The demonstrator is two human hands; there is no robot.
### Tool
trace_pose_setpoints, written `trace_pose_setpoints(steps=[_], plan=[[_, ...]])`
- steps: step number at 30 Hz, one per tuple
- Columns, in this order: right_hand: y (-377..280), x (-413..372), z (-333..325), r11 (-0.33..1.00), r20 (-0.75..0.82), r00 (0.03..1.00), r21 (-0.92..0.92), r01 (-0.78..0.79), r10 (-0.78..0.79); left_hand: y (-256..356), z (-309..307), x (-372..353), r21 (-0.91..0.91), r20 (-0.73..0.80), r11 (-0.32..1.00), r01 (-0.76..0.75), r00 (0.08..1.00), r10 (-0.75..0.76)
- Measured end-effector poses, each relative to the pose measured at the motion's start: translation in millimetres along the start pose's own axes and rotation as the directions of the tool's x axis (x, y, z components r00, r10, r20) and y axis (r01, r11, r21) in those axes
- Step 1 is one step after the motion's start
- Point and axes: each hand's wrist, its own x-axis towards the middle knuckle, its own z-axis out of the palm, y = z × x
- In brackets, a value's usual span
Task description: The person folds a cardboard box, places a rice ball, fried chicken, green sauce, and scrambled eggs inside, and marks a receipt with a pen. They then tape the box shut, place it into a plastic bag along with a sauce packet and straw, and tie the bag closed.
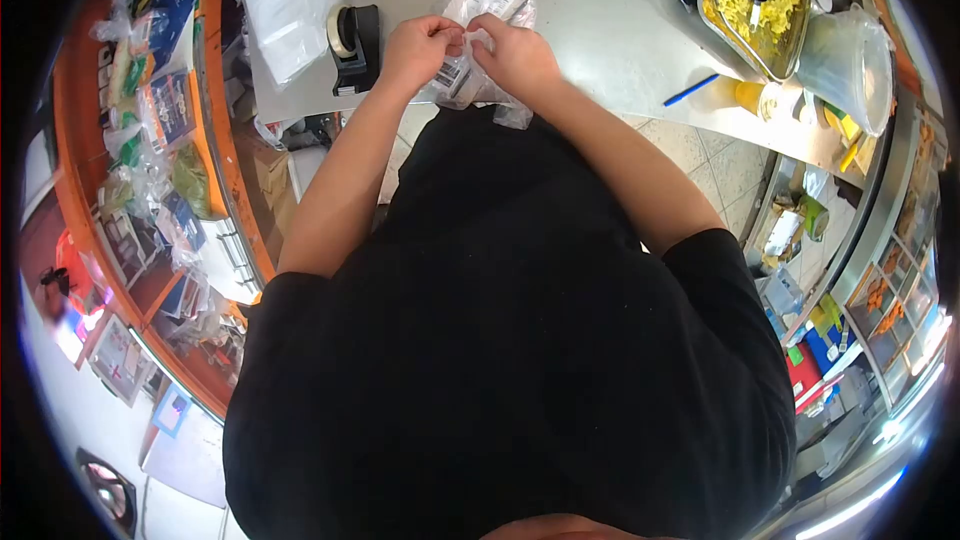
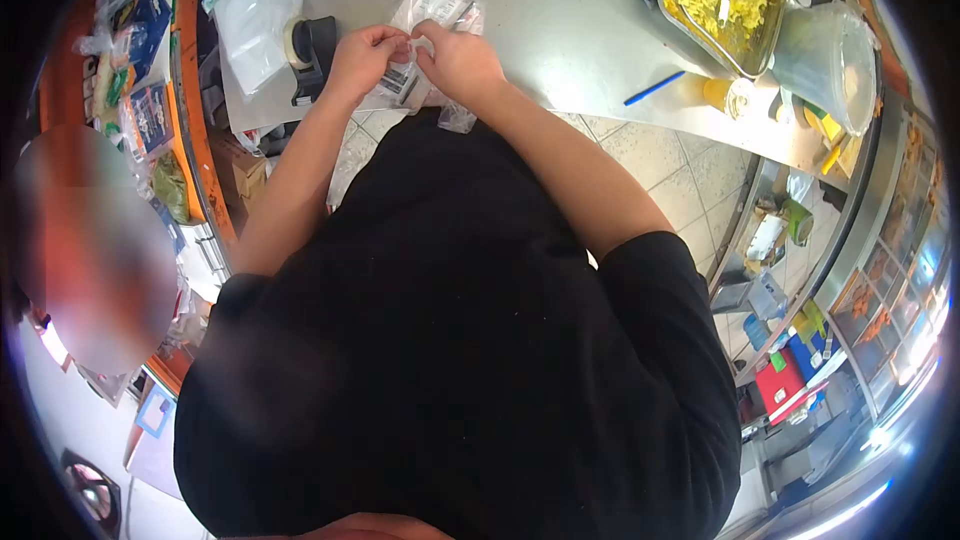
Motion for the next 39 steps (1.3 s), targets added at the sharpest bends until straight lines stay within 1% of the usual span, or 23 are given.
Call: trace_pose_setpoints(steps=[3, 5, 7, 9, 11, 13, 15, 17, 19, 21, 22, 23, 24, 25, 26, 27, 28, 30, 31, 33, 36, 38, 39], plan=[[5, -3, -2, 0.996, 0.059, 0.994, -0.011, 0.092, -0.091, 6, 2, -3, 0.027, -0.089, 0.999, 0.032, 0.996, -0.03], [8, -2, 3, 0.983, 0.078, 0.986, -0.099, 0.154, -0.146, 5, 3, -7, 0.163, -0.162, 0.984, 0.064, 0.986, -0.037], [1, -1, 0, 0.98, 0.086, 0.979, -0.065, 0.19, -0.185, 10, 2, -15, -0.001, -0.244, 0.991, 0.13, 0.961, -0.127], [4, 5, 5, 0.953, 0.068, 0.957, -0.095, 0.287, -0.281, -2, 0, -13, -0.071, -0.255, 0.993, 0.093, 0.961, -0.108], [-5, 9, -4, 0.918, 0.185, 0.943, -0.239, 0.317, -0.278, -19, 6, -8, -0.074, -0.307, 0.997, 0.018, 0.951, -0.04], [-9, 17, -10, 0.862, 0.259, 0.922, -0.348, 0.368, -0.289, -24, 15, -10, -0.233, -0.414, 0.969, -0.078, 0.91, -0.026], [-30, 24, -21, 0.832, 0.354, 0.912, -0.426, 0.356, -0.208, -22, 12, -18, -0.528, -0.484, 0.838, -0.137, 0.86, -0.164], [-75, 27, -38, 0.748, 0.415, 0.909, -0.594, 0.295, -0.028, -37, -17, -42, -0.283, -0.407, 0.949, -0.139, 0.914, 0.012], [-123, 34, -53, 0.635, 0.433, 0.901, -0.697, 0.333, 0.002, -40, -69, -99, -0.166, -0.087, 0.977, -0.136, 0.989, 0.123], [-185, 49, -57, 0.532, 0.413, 0.902, -0.741, 0.411, -0.122, -95, -94, -136, -0.438, 0.05, 0.897, -0.059, 0.995, 0.09], [-195, 64, -47, 0.624, 0.377, 0.871, -0.61, 0.489, -0.314, -138, -105, -152, -0.398, -0.004, 0.912, -0.094, 0.995, 0.1], [-215, 78, -29, 0.603, 0.374, 0.865, -0.621, 0.502, -0.335, -176, -122, -172, -0.355, -0.054, 0.927, -0.123, 0.992, 0.111], [-236, 89, -11, 0.846, 0.363, 0.871, -0.294, 0.445, -0.332, -196, -145, -209, -0.061, -0.172, 0.997, -0.056, 0.984, 0.045], [-257, 97, 10, 0.947, 0.363, 0.876, 0.079, 0.312, -0.319, -247, -154, -231, 0.106, -0.254, 0.994, 0.011, 0.967, 0.016], [-281, 103, 37, 0.941, 0.375, 0.871, 0.238, 0.24, -0.317, -318, -154, -247, 0.201, -0.302, 0.971, 0.125, 0.951, -0.06], [-298, 113, 66, 0.939, 0.415, 0.851, 0.254, 0.23, -0.321, -321, -176, -298, 0.177, -0.447, 0.981, 0.081, 0.894, 0.007], [-312, 124, 97, 0.937, 0.455, 0.829, 0.275, 0.216, -0.325, -307, -202, -343, 0.197, -0.475, 0.852, 0.485, 0.807, -0.35], [-341, 137, 160, 0.945, 0.534, 0.78, 0.166, 0.282, -0.327, -408, -198, -407, 0.289, -0.573, 0.689, 0.665, 0.697, -0.431], [-358, 139, 186, 0.918, 0.563, 0.735, 0.13, 0.374, -0.379, -435, -198, -433, 0.199, -0.531, 0.58, 0.79, 0.585, -0.614], [-400, 143, 223, 0.906, 0.607, 0.694, 0.114, 0.408, -0.389, -506, -177, -489, -0.061, -0.574, 0.633, 0.772, 0.491, -0.655], [-457, 168, 275, 0.904, 0.672, 0.633, 0.136, 0.404, -0.384, -525, -169, -538, -0.232, -0.458, 0.653, 0.721, 0.511, -0.727], [-496, 187, 309, 0.844, 0.642, 0.62, 0.082, 0.53, -0.451, -546, -146, -554, -0.578, -0.452, 0.537, 0.614, 0.306, -0.838], [-509, 197, 333, 0.845, 0.661, 0.604, 0.086, 0.528, -0.445, -570, -120, -558, -0.592, -0.437, 0.516, 0.619, 0.292, -0.851]])
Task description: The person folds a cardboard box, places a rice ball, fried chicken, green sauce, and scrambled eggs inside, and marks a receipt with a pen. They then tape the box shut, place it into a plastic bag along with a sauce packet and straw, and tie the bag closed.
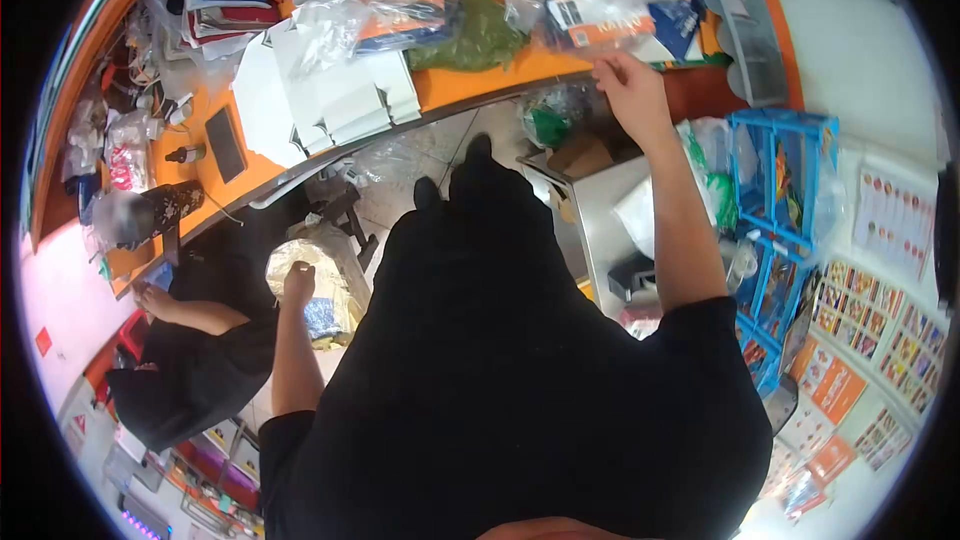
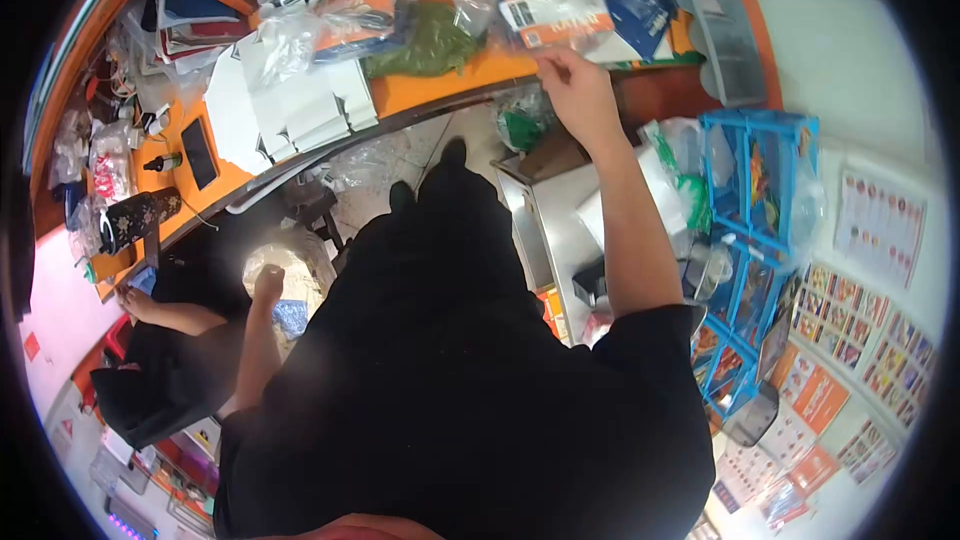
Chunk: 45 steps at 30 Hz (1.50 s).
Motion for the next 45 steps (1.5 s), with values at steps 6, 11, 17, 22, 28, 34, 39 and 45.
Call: trace_pose_setpoints(steps=[6, 11, 17, 22, 28, 34, 39, 45], plan=[[-77, 130, 114, 0.835, -0.107, 0.838, 0.087, 0.544, -0.535, 77, 72, -55, -0.466, 0.075, 0.814, 0.347, 0.932, -0.354], [-138, 154, 210, 0.612, 0.269, 0.653, -0.23, 0.757, -0.708, 155, 136, -59, -0.3, 0.215, 0.936, 0.185, 0.969, -0.122], [-150, 189, 214, 0.656, 0.415, 0.629, -0.096, 0.749, -0.657, 242, 111, -55, -0.343, 0.182, 0.909, 0.236, 0.966, -0.182], [-128, 157, 172, 0.624, 0.348, 0.546, 0.172, 0.762, -0.762, 276, 49, -66, -0.124, -0.013, 0.942, 0.313, 0.948, -0.317], [-142, 149, 127, 0.669, 0.411, 0.552, 0.235, 0.705, -0.726, 398, -113, -39, -0.494, -0.629, 0.866, -0.082, 0.721, -0.291], [-170, 205, 154, 0.631, 0.158, 0.622, 0.014, 0.775, -0.767, 492, -199, 4, 0.262, -0.822, 0.863, -0.432, 0.369, 0.434], [-121, 196, 155, 0.537, 0.551, 0.55, -0.206, 0.818, -0.627, 490, -175, 27, 0.069, -0.518, 0.836, -0.545, 0.696, 0.497], [-105, 176, 148, 0.581, 0.471, 0.552, -0.097, 0.808, -0.689, 475, -154, 26, 0.069, -0.516, 0.853, -0.517, 0.713, 0.474]])
